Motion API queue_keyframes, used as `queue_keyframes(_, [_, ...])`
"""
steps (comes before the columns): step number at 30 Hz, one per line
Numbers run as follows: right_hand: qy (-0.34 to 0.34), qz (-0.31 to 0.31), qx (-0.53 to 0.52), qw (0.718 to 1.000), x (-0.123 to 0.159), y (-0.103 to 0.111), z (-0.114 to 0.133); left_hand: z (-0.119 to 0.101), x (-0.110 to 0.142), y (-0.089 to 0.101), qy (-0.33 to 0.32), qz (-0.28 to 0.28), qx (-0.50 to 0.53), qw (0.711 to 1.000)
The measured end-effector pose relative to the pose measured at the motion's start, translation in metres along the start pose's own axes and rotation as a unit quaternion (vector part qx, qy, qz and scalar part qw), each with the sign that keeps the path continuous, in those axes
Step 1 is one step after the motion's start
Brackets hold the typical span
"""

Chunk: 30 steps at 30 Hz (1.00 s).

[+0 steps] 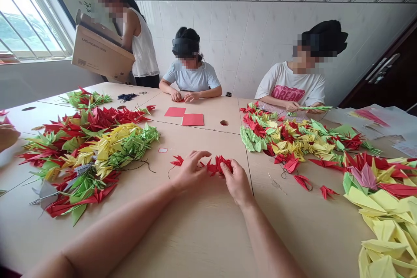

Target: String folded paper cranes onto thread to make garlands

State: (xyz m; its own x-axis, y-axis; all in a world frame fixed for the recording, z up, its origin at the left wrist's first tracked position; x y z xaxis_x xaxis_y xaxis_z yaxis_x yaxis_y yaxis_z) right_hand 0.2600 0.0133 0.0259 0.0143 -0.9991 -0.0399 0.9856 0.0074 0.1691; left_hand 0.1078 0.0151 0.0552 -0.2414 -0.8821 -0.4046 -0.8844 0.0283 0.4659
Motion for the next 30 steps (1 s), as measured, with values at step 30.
queue_keyframes(30, [-0.030,0.107,-0.027,0.993,0.010,-0.013,0.001,0.002,0.001,-0.011,-0.081,0.034,-0.014,0.996])
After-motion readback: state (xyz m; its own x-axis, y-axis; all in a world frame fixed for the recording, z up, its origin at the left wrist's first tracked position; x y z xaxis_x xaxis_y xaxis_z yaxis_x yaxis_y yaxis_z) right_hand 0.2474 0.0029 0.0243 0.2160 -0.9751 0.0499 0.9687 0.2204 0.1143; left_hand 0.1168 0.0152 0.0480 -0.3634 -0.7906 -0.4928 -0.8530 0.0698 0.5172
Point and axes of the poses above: each hand's wrist, its own x-axis away from the middle knuckle, its own y-axis out of the back of the hand, z = x × y, the point moved 5 cm from there along -x, towards the middle knuckle, and after that the axes turned 13 degrees about x, right-handed, at the moved point
